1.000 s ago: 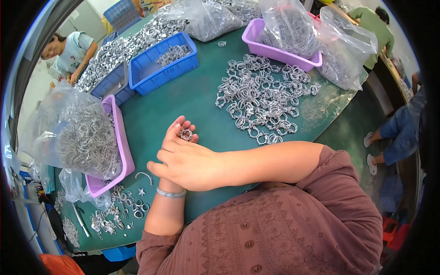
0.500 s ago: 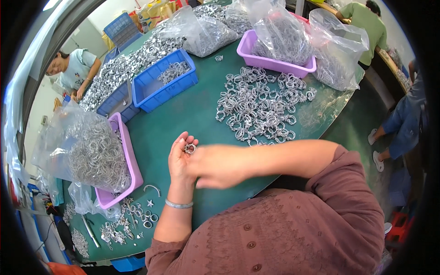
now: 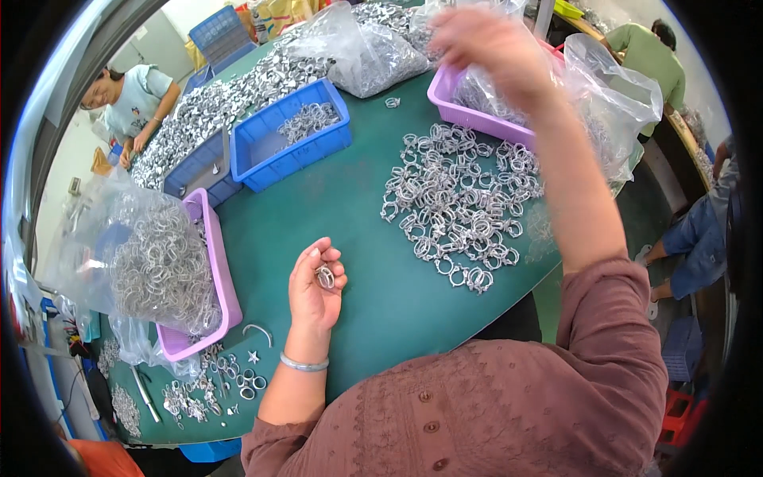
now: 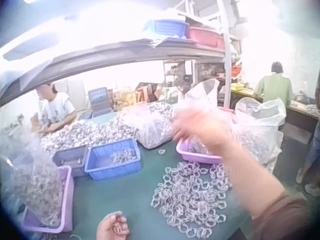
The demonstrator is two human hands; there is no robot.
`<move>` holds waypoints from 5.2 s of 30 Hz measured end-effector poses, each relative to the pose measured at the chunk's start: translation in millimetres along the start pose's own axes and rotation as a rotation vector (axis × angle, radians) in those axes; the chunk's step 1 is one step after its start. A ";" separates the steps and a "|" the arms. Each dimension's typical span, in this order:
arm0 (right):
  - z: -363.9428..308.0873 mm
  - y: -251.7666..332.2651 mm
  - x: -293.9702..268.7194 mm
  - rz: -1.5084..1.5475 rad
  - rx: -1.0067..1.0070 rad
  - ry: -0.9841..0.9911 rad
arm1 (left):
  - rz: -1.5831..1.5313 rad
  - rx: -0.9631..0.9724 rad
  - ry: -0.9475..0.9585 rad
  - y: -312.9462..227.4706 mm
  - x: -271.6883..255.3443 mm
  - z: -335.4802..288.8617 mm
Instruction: The person assembles metal clasps by picking up small metal components from the table and fitting them together by hand.
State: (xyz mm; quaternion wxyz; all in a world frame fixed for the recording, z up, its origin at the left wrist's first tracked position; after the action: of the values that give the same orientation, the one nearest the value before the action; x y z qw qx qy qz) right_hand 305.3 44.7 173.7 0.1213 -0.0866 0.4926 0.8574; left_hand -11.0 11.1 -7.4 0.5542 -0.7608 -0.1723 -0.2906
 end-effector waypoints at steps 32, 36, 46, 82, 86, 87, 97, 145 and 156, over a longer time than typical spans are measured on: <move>-56.7 -25.2 128.4 0.059 0.560 0.465 | 0.212 0.107 0.207 -6.2 22.8 -16.6; -86.9 -19.3 156.1 0.014 0.379 0.506 | 0.238 0.167 0.246 -5.9 28.7 -20.8; -107.1 -41.1 166.3 0.168 0.267 0.435 | 0.232 0.140 0.178 -4.3 22.7 -18.1; -113.3 -39.4 171.1 0.218 0.285 0.319 | 0.265 0.193 0.250 -2.7 21.3 -20.4; -114.4 -37.1 171.0 0.026 0.182 0.267 | 0.320 0.210 0.242 -2.8 21.7 -18.8; -114.8 -35.5 170.8 -0.015 0.123 0.239 | 0.349 0.211 0.228 -2.1 21.0 -18.0; -114.0 -35.5 169.7 -0.059 0.051 0.201 | 0.169 0.063 0.189 -0.5 16.6 -13.3; -113.4 -47.3 172.9 0.486 0.500 0.304 | 0.209 0.039 0.172 -1.6 15.2 -10.4; -114.3 -44.4 174.8 0.493 0.543 0.363 | 0.244 0.084 0.135 -1.8 15.6 -11.0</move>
State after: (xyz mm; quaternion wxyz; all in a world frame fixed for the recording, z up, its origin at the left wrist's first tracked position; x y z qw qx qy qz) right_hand 154.7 -11.3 33.1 -0.1585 -0.0806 0.7205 0.6703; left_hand -2.7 0.3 6.2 0.6271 -0.7308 -0.0529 -0.2644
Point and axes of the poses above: each hand's wrist, its own z-axis towards the middle knuckle, its own x-axis out of the palm, y = z × x, the point moved 2 cm from there along z, towards the middle knuckle, and after that the axes turned 5 degrees about x, right-handed, at the moved point
